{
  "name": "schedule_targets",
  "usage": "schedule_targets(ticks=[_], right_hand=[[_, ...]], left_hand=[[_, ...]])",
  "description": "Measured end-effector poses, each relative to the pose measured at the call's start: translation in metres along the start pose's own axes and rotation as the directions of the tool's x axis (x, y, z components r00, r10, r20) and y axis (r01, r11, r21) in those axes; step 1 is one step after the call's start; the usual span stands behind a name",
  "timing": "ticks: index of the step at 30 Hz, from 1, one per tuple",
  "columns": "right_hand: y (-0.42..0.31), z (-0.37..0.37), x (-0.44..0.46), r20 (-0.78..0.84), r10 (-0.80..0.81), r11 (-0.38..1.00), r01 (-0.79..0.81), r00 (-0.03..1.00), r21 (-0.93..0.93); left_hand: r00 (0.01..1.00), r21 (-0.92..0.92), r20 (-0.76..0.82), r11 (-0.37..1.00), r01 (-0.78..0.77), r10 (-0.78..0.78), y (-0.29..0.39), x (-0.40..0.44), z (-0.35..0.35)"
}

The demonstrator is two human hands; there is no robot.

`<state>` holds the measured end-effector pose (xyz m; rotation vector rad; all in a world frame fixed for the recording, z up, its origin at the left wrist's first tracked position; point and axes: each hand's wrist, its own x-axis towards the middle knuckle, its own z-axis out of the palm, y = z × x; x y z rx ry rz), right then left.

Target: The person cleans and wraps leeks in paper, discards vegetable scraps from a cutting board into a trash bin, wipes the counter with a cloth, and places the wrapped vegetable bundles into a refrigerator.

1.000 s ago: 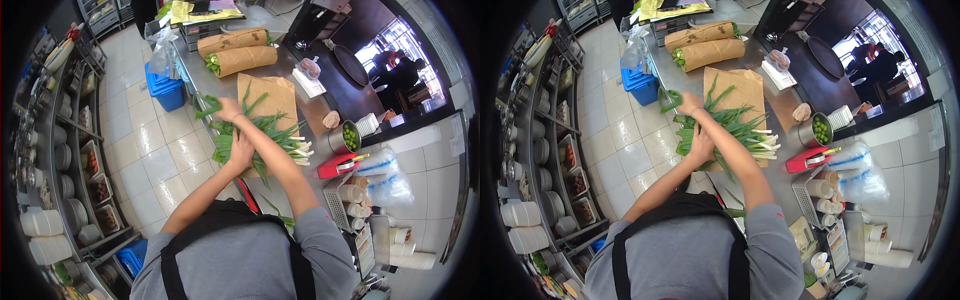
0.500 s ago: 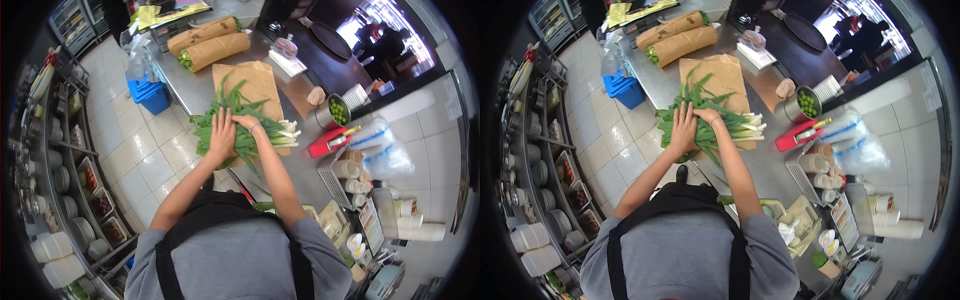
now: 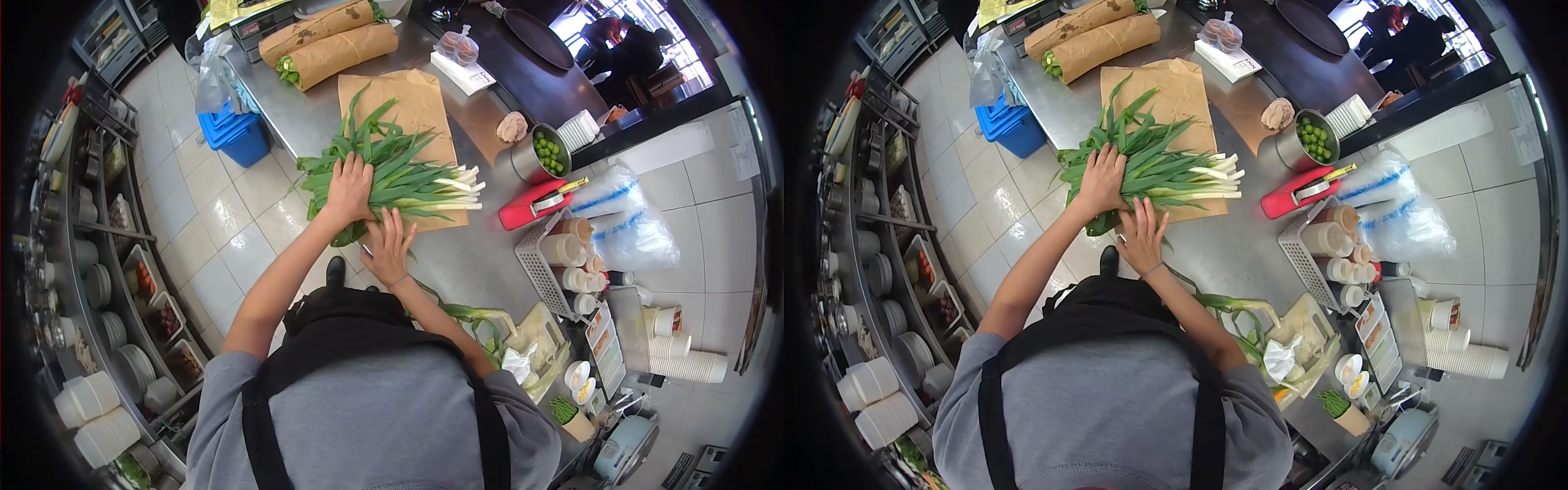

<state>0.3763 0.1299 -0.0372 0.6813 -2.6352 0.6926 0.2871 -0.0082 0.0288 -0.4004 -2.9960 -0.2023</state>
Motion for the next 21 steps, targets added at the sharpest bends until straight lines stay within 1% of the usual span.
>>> schedule_targets(ticks=[3,6,9,12,15,18,21], right_hand=[[-0.001,0.005,-0.001,-0.041,-0.025,0.999,0.024,0.999,-0.028],[0.000,0.004,0.003,-0.131,-0.025,0.997,0.016,0.991,-0.069],[0.005,0.004,0.010,-0.204,-0.049,0.987,0.015,0.978,-0.163],[0.012,-0.004,0.004,-0.197,-0.143,0.979,0.109,0.970,-0.174],[0.014,-0.008,0.001,-0.177,-0.112,0.993,0.102,0.978,-0.065],[0.014,-0.005,0.001,-0.097,-0.137,0.981,0.122,0.986,-0.150],[0.014,0.000,0.007,-0.203,-0.186,0.972,0.150,0.961,-0.181]], left_hand=[[1.000,0.011,0.020,1.000,-0.004,0.004,0.000,-0.001,-0.001],[0.999,0.014,0.046,1.000,0.002,-0.003,0.000,0.001,-0.001],[0.999,0.010,0.044,1.000,0.006,-0.007,0.000,0.000,0.000],[1.000,0.013,0.013,1.000,-0.012,0.012,0.001,-0.002,0.001],[1.000,0.017,-0.008,1.000,-0.025,0.025,0.001,-0.005,-0.001],[0.999,-0.002,-0.026,1.000,-0.026,0.026,0.005,-0.009,-0.007],[0.999,-0.039,-0.030,0.999,-0.021,0.020,0.003,-0.009,-0.007]])
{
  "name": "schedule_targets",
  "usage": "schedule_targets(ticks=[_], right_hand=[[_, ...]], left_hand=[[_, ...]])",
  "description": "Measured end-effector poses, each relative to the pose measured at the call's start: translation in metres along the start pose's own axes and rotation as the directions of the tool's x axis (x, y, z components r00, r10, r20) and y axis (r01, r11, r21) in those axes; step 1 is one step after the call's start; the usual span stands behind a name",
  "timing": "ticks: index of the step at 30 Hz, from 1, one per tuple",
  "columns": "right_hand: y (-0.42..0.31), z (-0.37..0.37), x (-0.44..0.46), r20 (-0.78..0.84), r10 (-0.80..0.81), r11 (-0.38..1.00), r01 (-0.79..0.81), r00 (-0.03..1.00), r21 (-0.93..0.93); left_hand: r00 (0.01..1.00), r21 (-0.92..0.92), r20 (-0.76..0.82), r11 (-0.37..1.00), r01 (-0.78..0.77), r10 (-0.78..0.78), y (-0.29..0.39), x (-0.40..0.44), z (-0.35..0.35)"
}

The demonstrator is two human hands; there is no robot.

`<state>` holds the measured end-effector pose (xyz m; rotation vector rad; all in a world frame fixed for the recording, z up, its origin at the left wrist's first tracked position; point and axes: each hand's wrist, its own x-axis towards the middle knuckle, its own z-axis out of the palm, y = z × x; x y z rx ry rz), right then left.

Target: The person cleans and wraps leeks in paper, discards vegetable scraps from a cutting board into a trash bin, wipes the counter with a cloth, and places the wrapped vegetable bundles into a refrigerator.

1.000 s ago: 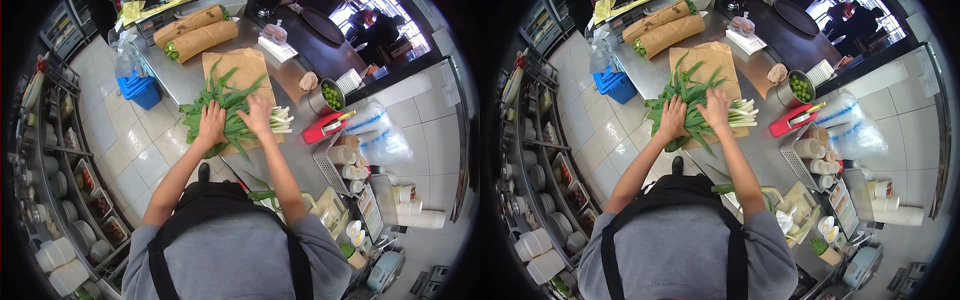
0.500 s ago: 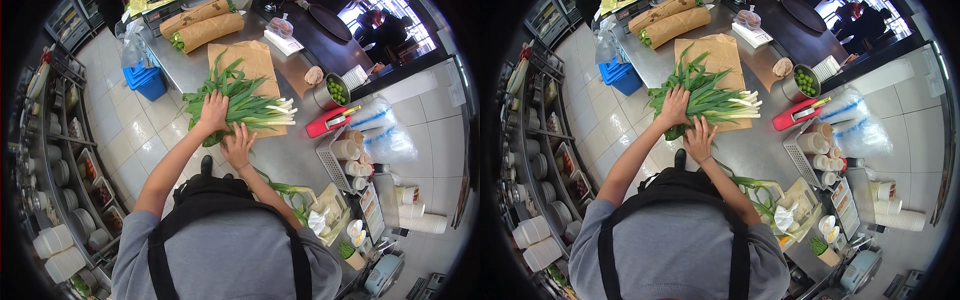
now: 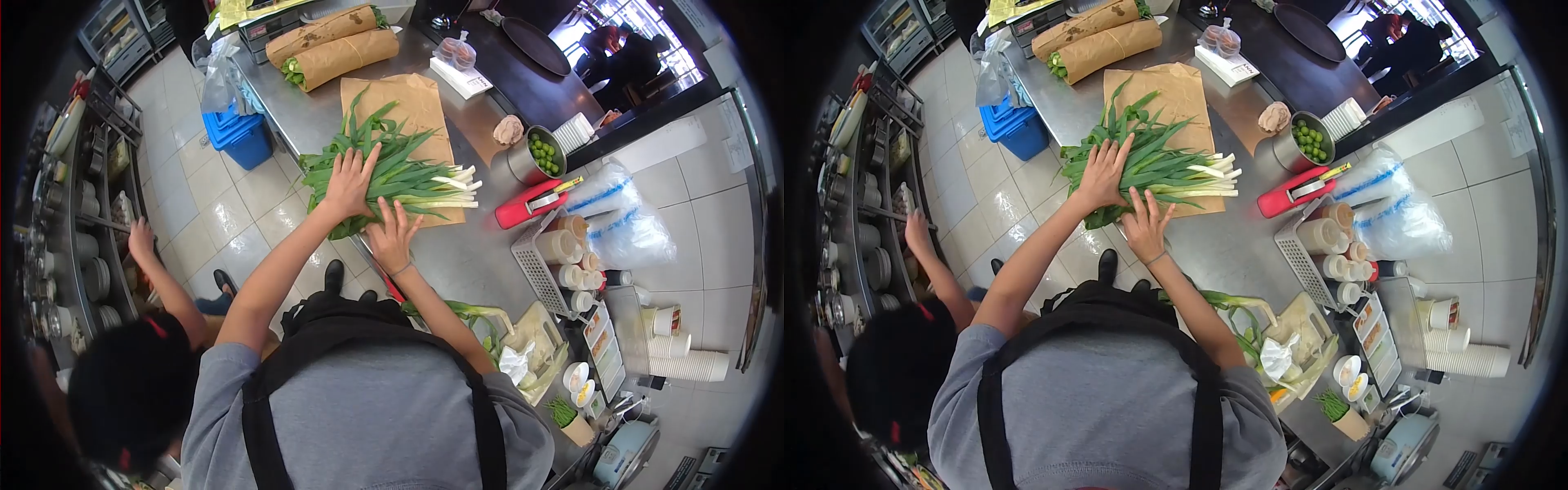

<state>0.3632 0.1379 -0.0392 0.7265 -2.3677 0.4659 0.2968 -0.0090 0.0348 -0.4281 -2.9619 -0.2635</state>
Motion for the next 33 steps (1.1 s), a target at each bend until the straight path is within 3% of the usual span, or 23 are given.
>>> schedule_targets(ticks=[4,7,10,14,18,19,22,23,26,32,33], right_hand=[[0.003,0.001,0.019,0.004,0.029,0.999,-0.029,1.000,0.042],[0.004,-0.003,0.033,0.047,0.041,0.994,-0.045,0.998,0.104],[0.009,-0.004,0.043,0.071,0.005,0.994,-0.013,0.997,0.111],[0.009,-0.001,0.042,0.083,0.024,0.993,-0.034,0.996,0.116],[0.008,-0.009,0.011,-0.029,-0.070,0.998,0.069,0.997,-0.009],[0.012,-0.010,0.000,0.053,-0.159,0.974,0.165,0.986,-0.153],[0.041,0.006,0.015,0.198,-0.058,0.954,0.113,0.979,-0.278],[0.045,-0.005,0.042,0.243,-0.040,0.974,0.092,0.969,-0.206],[0.049,-0.030,0.095,0.354,-0.185,0.977,0.211,0.917,-0.038],[0.046,-0.038,0.081,0.408,-0.356,0.930,0.362,0.840,0.067],[0.040,-0.051,0.084,0.484,-0.373,0.924,0.363,0.791,0.120]], left_hand=[[0.988,0.027,0.152,0.999,-0.035,0.031,-0.016,0.007,0.011],[0.881,0.067,0.469,0.992,-0.108,0.064,-0.022,0.019,-0.003],[0.917,0.159,0.399,0.984,-0.082,0.012,-0.006,0.011,-0.011],[0.987,0.127,0.158,0.991,-0.046,0.026,-0.008,0.001,0.006],[0.988,0.051,0.155,0.998,-0.025,0.017,-0.012,0.006,0.003],[0.984,0.054,0.177,0.998,-0.022,0.012,-0.012,0.009,0.003],[0.969,0.028,0.246,1.000,-0.008,0.001,-0.015,0.015,0.003],[0.963,0.014,0.270,1.000,0.000,-0.004,-0.016,0.017,0.003],[0.950,0.010,0.313,1.000,-0.006,0.003,-0.022,0.023,0.000],[0.919,-0.120,0.384,0.992,-0.046,0.089,-0.020,-0.006,-0.017],[0.893,-0.176,0.435,0.983,-0.044,0.118,-0.026,-0.005,-0.025]])
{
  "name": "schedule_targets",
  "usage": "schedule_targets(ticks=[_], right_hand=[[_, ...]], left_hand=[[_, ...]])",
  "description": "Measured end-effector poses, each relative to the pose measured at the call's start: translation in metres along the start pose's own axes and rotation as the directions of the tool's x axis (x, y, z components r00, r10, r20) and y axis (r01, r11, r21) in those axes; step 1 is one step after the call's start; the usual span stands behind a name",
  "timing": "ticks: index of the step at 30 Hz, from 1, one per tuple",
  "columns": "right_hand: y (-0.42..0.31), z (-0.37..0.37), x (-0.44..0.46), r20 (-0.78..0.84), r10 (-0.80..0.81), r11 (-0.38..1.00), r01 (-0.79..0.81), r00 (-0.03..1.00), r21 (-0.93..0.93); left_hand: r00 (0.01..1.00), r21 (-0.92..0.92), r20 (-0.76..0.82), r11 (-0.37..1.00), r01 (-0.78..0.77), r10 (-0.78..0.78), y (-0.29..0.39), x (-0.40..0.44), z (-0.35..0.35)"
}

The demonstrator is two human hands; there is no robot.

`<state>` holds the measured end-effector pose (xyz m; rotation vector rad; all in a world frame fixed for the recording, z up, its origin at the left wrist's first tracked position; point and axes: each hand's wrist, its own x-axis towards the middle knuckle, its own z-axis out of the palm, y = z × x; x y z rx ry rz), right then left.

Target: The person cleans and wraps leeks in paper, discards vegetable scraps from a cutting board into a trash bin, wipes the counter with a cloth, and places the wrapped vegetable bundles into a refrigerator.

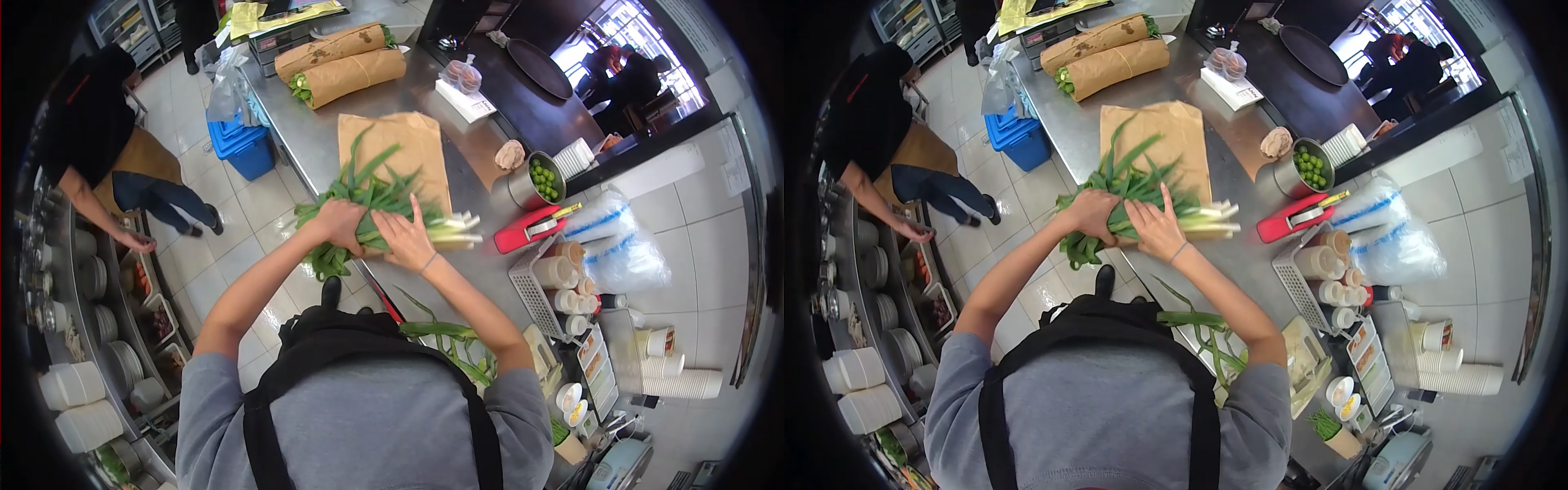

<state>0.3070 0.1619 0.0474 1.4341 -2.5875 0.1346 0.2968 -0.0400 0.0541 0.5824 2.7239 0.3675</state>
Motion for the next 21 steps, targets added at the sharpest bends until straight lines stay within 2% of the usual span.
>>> schedule_targets(ticks=[3,4,5,6,7,8,9,11,12,15,16,18,19,21], right_hand=[[0.004,-0.018,0.021,0.314,0.018,0.989,-0.062,0.949,0.131],[0.018,-0.029,0.038,0.369,-0.006,0.961,-0.097,0.929,0.258],[0.041,-0.031,0.060,0.345,-0.107,0.913,-0.045,0.932,0.405],[0.059,-0.007,0.085,0.231,-0.076,0.890,-0.039,0.970,0.455],[0.077,0.017,0.110,0.114,-0.044,0.865,-0.019,0.993,0.501],[0.083,0.045,0.127,0.048,-0.014,0.889,-0.009,0.999,0.457],[0.076,0.052,0.131,0.187,-0.084,0.944,0.018,0.979,0.330],[0.071,0.063,0.140,0.468,-0.151,0.988,0.135,0.871,0.069],[0.072,0.062,0.145,0.560,-0.156,0.985,0.090,0.813,0.145],[0.082,0.061,0.133,0.544,-0.210,0.976,0.140,0.812,0.166],[0.084,0.061,0.126,0.489,-0.196,0.963,0.073,0.850,0.258],[0.084,0.051,0.118,0.480,-0.147,0.970,0.031,0.865,0.241],[0.081,0.044,0.112,0.478,-0.120,0.972,0.006,0.870,0.234],[0.072,0.032,0.101,0.298,-0.109,0.991,0.081,0.948,0.106]], left_hand=[[0.987,-0.131,0.155,0.991,-0.023,0.043,-0.007,-0.007,-0.004],[0.985,-0.136,0.169,0.991,-0.012,0.035,-0.009,-0.003,-0.006],[0.982,-0.141,0.185,0.990,-0.001,0.028,-0.012,-0.001,-0.008],[0.993,-0.235,0.107,0.971,-0.031,0.057,-0.013,-0.004,-0.009],[0.991,-0.234,0.122,0.972,-0.032,0.062,-0.015,-0.002,-0.008],[0.988,-0.234,0.138,0.972,-0.033,0.067,-0.017,0.000,-0.006],[0.985,-0.234,0.154,0.972,-0.036,0.073,-0.016,0.000,-0.009],[0.974,-0.245,0.223,0.969,0.025,0.031,-0.013,0.000,-0.016],[0.967,-0.249,0.255,0.967,0.055,0.010,-0.012,0.000,-0.020],[0.982,-0.252,-0.001,0.950,-0.184,0.190,-0.026,0.008,-0.003],[0.988,-0.248,0.054,0.960,-0.129,0.147,-0.026,0.008,-0.006],[0.986,-0.237,0.159,0.971,-0.019,0.058,-0.022,0.009,-0.013],[0.985,-0.231,0.166,0.973,-0.015,0.055,-0.023,0.010,-0.012],[0.981,-0.213,0.185,0.977,-0.013,0.053,-0.024,0.012,-0.010]])
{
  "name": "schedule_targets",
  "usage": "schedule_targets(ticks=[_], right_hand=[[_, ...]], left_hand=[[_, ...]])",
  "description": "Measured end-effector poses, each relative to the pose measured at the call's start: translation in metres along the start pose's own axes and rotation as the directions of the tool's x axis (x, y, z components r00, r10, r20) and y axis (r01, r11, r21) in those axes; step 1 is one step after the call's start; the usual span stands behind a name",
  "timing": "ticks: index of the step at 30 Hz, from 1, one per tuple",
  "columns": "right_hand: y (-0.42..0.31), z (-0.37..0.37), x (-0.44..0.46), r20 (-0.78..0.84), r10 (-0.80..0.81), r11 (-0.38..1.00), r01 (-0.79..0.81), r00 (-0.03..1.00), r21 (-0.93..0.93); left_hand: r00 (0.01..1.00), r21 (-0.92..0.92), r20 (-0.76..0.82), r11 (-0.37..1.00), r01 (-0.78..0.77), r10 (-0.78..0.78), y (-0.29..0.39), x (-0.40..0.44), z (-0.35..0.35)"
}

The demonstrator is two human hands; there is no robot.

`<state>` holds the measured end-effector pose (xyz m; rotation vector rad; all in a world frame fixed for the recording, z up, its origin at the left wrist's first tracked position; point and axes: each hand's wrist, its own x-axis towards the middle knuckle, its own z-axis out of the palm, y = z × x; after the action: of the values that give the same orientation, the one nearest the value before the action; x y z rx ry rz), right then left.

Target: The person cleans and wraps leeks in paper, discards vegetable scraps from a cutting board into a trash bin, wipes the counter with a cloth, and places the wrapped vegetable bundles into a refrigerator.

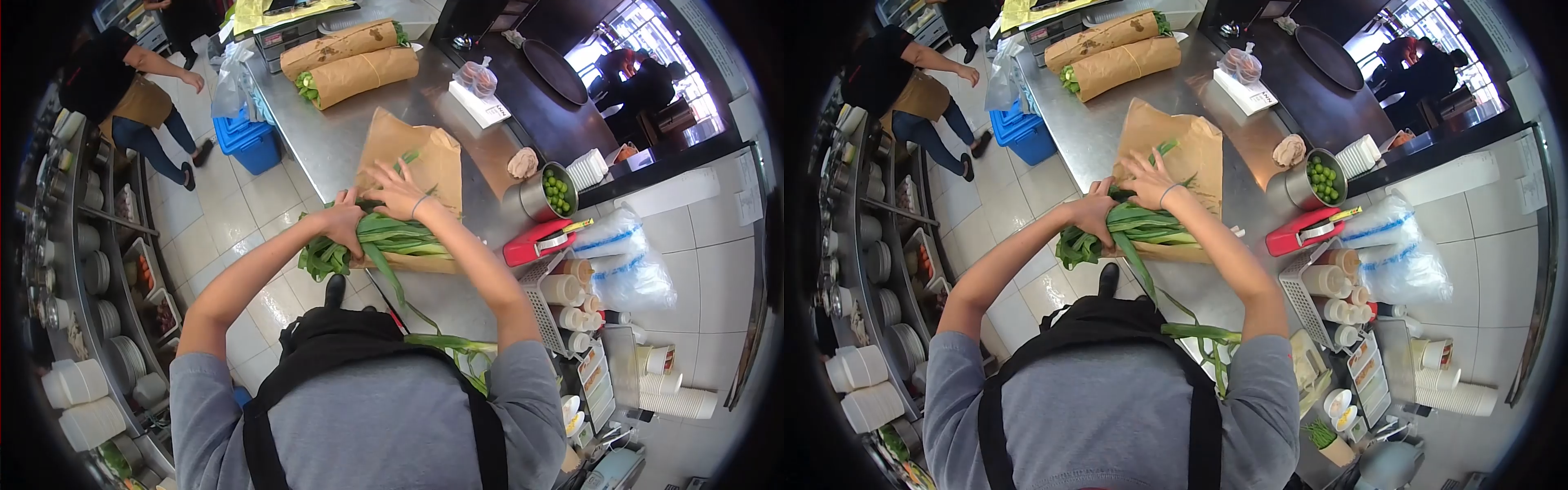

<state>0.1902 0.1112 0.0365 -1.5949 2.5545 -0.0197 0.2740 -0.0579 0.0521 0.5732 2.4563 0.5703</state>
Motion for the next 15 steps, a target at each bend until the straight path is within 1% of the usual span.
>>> schedule_targets(ticks=[2,3,4,5,6,7,8,9,11,12,13,14,15], right_hand=[[-0.008,-0.007,-0.005,-0.122,-0.024,0.984,0.002,0.992,-0.178],[-0.008,-0.010,-0.004,0.023,0.044,0.999,-0.044,0.999,-0.020],[-0.006,-0.013,-0.002,0.179,0.087,0.985,-0.112,0.980,0.132],[-0.003,-0.012,0.000,0.334,0.102,0.943,-0.198,0.937,0.267],[0.004,-0.004,0.001,0.362,0.056,0.872,-0.222,0.931,0.435],[0.014,0.005,0.002,0.380,0.008,0.773,-0.247,0.925,0.585],[0.024,0.012,0.003,0.386,-0.041,0.650,-0.269,0.922,0.710],[0.024,-0.008,0.003,0.575,-0.008,0.653,-0.432,0.818,0.623],[0.018,-0.035,-0.010,0.398,0.117,0.597,-0.385,0.910,0.704],[0.013,-0.046,-0.017,0.303,0.183,0.579,-0.352,0.935,0.736],[-0.002,-0.056,-0.025,0.048,0.290,0.715,-0.250,0.956,0.653],[-0.028,-0.061,-0.038,-0.218,0.338,0.830,-0.181,0.915,0.528],[-0.053,-0.062,-0.051,-0.478,0.321,0.919,-0.146,0.818,0.367]], left_hand=[[0.999,0.039,-0.029,0.999,-0.016,0.017,0.000,0.001,0.003],[0.999,0.059,-0.040,0.998,-0.024,0.026,0.003,-0.001,0.002],[0.999,0.045,-0.008,0.998,-0.041,0.041,0.004,-0.002,-0.001],[0.998,0.030,0.023,0.998,-0.058,0.057,0.005,-0.001,-0.006],[0.996,0.016,0.053,0.997,-0.075,0.075,0.005,0.003,-0.012],[0.983,-0.021,0.086,0.987,-0.161,0.162,-0.003,0.012,-0.014],[0.982,-0.070,0.142,0.991,-0.117,0.126,-0.009,0.021,-0.018],[0.975,-0.116,0.201,0.991,-0.070,0.092,-0.008,0.023,-0.027],[0.955,-0.203,0.294,0.979,0.034,0.028,-0.012,0.030,-0.033],[0.945,-0.277,0.326,0.959,0.059,0.036,-0.013,0.033,-0.037],[0.933,-0.352,0.357,0.932,0.088,0.047,-0.013,0.033,-0.042],[0.918,-0.423,0.393,0.898,0.124,0.059,-0.014,0.033,-0.043],[0.921,-0.394,0.388,0.909,0.136,0.030,-0.015,0.034,-0.044]])
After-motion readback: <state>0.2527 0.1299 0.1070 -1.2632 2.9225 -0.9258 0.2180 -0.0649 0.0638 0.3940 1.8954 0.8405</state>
